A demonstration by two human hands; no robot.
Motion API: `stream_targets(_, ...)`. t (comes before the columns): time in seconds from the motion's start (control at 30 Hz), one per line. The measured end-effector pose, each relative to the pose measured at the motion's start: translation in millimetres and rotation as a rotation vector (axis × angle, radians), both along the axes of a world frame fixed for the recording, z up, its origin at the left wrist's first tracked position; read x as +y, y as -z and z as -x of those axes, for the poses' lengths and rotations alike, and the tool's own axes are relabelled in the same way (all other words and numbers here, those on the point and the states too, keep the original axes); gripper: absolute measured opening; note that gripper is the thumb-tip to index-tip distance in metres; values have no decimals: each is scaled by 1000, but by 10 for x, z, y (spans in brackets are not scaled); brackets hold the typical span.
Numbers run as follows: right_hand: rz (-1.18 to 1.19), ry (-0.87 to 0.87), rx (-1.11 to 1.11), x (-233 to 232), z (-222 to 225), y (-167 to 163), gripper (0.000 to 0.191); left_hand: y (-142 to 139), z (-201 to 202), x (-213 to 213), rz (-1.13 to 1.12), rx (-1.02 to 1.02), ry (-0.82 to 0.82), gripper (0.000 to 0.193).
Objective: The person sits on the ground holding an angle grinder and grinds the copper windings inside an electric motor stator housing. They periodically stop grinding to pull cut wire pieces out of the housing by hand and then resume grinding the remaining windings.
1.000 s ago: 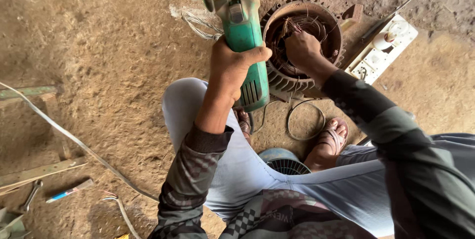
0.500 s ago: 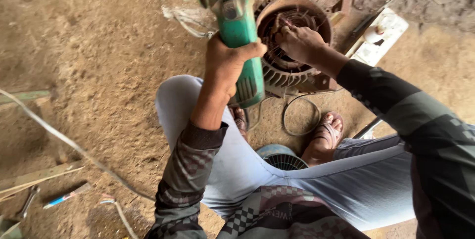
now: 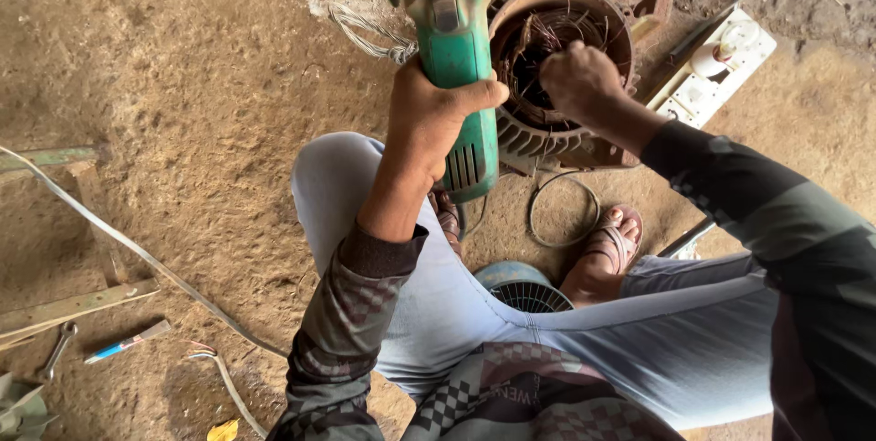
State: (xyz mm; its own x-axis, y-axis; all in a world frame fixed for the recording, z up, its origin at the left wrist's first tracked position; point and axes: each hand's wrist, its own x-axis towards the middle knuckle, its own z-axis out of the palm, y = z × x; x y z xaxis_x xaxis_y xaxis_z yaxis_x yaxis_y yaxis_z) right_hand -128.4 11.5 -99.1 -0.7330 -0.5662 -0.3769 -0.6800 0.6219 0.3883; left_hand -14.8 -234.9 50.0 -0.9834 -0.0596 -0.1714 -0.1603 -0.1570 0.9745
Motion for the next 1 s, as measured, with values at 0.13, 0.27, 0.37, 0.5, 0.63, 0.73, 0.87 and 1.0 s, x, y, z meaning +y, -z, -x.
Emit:
stream_targets(0.13, -11, 19, -185, -137, 121, 109, 15, -18, -31, -28, 8, 17, -23, 31)
stream_targets(0.27, -59, -80, -304, -151, 243, 178, 13, -34, -50, -66, -22, 9, -23, 29)
stream_targets(0.37, -91, 56, -514, -218, 337, 266, 16, -52, -32, -56, -93, 43, -18, 30)
stream_targets(0.5, -107, 180, -655, -309, 457, 360, 19, -86, 0, -26, -23, -28, -19, 30)
stream_targets(0.63, -89, 200, -704, -348, 493, 452, 22, -105, 4, -79, -45, -30, -27, 33)
stream_targets(0.73, -107, 206, -760, -349, 511, 516, 27, -84, 68, -109, -1, -77, -27, 32)
stream_targets(0.87, -133, 221, -821, -385, 532, 469, 35, -55, 109, -99, -134, -36, -35, 28)
stream_targets(1.0, -40, 261, -877, -335, 353, 17, 45, -43, 103, -99, -51, -35, -18, 32)
